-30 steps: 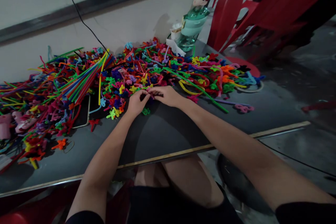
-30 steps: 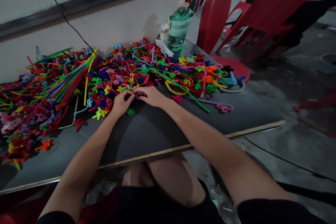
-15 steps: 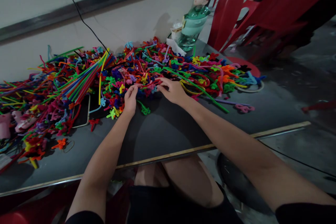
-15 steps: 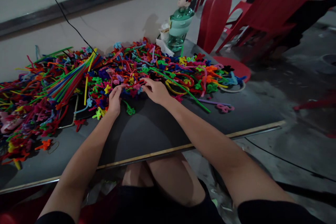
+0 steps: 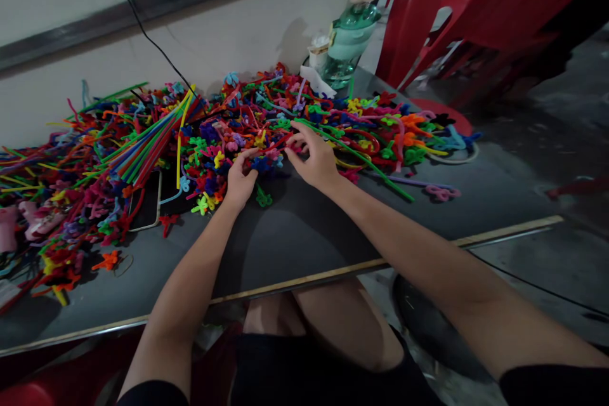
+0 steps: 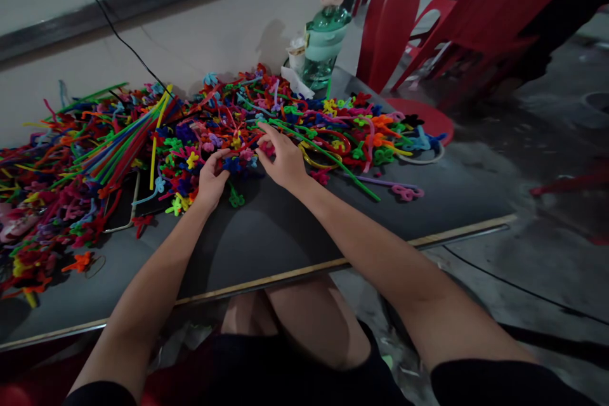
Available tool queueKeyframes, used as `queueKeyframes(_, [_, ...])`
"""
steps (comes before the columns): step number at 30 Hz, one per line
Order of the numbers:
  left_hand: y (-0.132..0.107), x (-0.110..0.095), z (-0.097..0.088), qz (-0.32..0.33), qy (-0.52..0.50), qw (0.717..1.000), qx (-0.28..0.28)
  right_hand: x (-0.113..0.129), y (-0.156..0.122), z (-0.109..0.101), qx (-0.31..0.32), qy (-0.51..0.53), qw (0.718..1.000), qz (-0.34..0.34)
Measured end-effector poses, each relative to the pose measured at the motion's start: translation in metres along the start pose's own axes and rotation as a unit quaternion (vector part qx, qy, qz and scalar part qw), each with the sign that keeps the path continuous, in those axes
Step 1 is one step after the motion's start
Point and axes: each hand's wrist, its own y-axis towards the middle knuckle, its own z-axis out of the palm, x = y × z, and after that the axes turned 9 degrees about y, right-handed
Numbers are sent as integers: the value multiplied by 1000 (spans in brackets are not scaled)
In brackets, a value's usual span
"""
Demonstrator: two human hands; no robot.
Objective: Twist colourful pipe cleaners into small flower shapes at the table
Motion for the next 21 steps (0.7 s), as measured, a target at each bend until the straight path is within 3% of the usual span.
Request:
queueKeyframes(3, [1,1,0,-8,9,999,-46,2,0,-1,10,2,1000,1])
queueKeyframes(7, [5,4,-5,-47,18,986,-158,9,0,-3,83,21,996,38])
queueKeyframes(10, [5,4,-10,-31,43,975,-214,11,-1,-4,123,26,990,56])
queueKeyframes(16, [-6,-13,-10,31,177,963,-198,6,0,-3,140,-12,987,82])
queueKeyframes(21, [-16,-28,-8,77,325,918,-212,6,1,0,200,-61,972,110])
